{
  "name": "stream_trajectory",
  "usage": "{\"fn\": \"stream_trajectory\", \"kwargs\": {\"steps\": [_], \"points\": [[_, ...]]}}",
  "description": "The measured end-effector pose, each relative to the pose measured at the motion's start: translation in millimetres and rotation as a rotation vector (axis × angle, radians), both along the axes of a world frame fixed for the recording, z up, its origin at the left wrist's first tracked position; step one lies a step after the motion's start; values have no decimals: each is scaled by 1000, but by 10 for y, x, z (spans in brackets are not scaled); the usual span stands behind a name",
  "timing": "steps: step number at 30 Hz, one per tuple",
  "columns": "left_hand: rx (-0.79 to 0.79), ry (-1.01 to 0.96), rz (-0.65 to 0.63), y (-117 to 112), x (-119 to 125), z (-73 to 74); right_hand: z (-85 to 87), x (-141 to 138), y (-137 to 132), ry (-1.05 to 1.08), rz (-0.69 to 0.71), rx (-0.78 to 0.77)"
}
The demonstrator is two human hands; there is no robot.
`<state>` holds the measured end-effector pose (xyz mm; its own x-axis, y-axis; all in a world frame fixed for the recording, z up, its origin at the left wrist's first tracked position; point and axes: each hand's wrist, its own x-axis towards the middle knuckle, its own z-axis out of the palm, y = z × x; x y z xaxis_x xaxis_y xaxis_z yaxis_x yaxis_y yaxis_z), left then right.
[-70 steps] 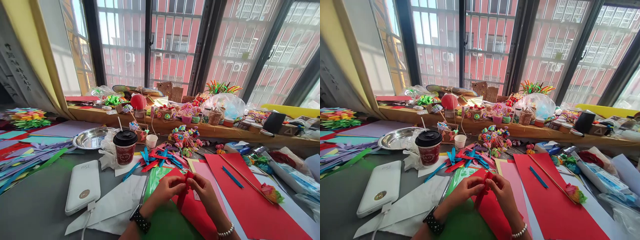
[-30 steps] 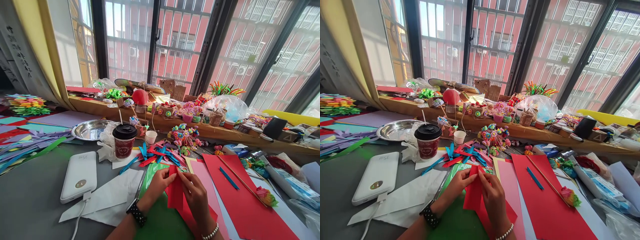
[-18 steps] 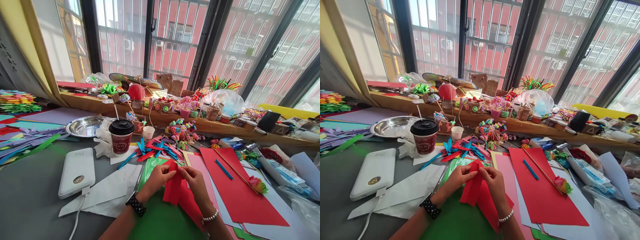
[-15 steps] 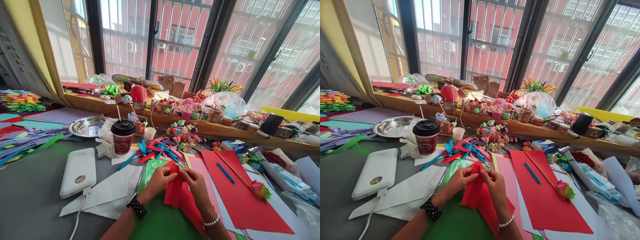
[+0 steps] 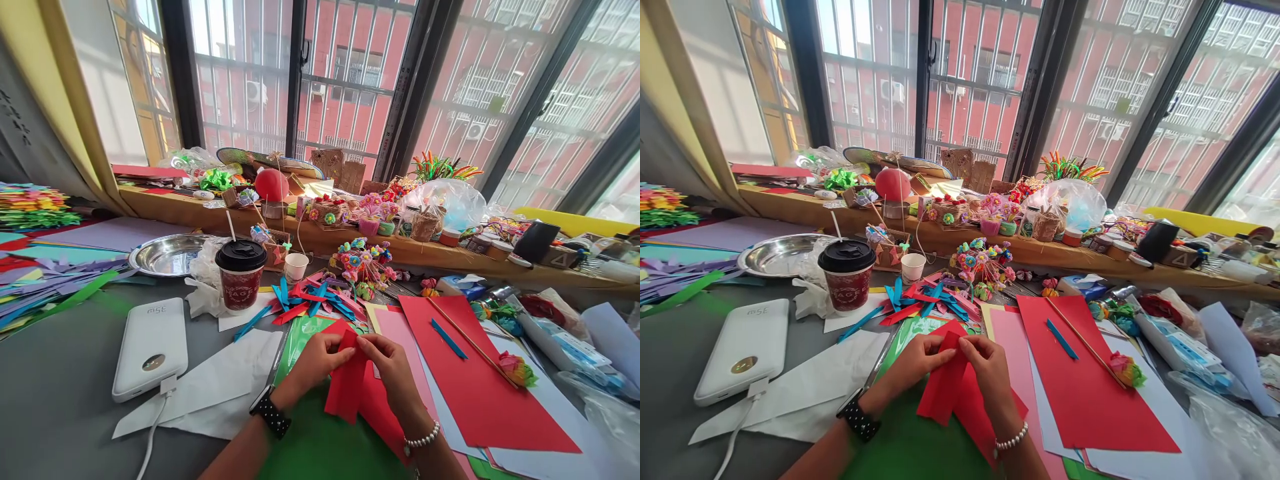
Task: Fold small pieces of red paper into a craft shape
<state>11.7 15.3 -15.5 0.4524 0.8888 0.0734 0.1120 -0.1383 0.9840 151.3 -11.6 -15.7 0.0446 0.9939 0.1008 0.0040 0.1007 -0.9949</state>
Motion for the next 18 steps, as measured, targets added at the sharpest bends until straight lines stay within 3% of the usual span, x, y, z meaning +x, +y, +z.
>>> {"fn": "stream_trajectory", "kwargs": {"steps": [8,13,18], "points": [[2,12,-51,16,-32,-5,24,37,2,-26,59,21],[17,45,-53,40,-41,-29,32,28,6,-253,24,130],[-35,39,-137,36,-65,0,6,9,18,-502,21,213]]}}
